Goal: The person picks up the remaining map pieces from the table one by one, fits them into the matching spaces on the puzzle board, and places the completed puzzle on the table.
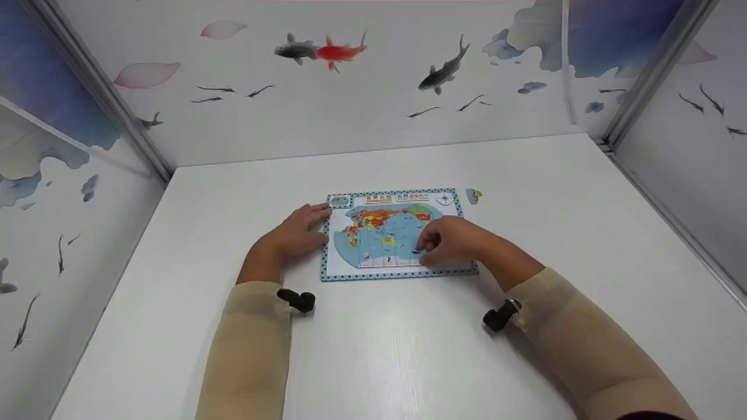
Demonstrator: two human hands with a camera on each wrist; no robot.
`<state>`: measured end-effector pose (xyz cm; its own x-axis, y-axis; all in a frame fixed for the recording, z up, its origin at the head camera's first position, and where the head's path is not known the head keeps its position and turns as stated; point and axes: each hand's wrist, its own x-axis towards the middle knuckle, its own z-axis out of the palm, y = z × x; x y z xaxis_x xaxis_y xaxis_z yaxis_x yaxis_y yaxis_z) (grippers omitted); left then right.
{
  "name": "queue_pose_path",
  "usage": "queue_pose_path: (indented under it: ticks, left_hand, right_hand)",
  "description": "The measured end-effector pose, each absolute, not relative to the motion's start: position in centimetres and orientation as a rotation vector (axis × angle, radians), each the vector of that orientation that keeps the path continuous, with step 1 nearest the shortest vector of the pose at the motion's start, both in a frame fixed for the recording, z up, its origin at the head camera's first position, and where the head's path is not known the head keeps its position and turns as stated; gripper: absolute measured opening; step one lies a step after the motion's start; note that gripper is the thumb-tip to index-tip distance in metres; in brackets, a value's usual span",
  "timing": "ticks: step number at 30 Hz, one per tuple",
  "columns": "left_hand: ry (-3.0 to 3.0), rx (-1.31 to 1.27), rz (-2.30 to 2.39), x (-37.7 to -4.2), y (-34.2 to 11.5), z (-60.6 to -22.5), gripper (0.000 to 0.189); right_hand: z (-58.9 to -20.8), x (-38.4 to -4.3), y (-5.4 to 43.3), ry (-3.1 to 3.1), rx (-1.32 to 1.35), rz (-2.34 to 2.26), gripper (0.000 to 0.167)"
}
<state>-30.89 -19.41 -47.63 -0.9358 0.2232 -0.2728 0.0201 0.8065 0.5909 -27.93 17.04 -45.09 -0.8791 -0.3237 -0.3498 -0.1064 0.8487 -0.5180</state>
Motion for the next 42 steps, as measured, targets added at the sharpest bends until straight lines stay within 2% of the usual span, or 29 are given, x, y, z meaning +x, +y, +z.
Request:
queue_pose_path:
  ticks: [26, 42]
  left_hand:
    - [2.65, 0.158, 0.858, -30.9, -19.3, -47.7, 0.072]
    - [2.671, 0.179, 0.846, -30.7, -19.3, -47.6, 0.072]
  right_hand:
    - [-44.0, -29.9, 20.5, 2.629, -0.344, -0.877, 0.021]
    - [-43.8, -32.5, 25.5, 2.733, -0.094, -0.999, 0.03]
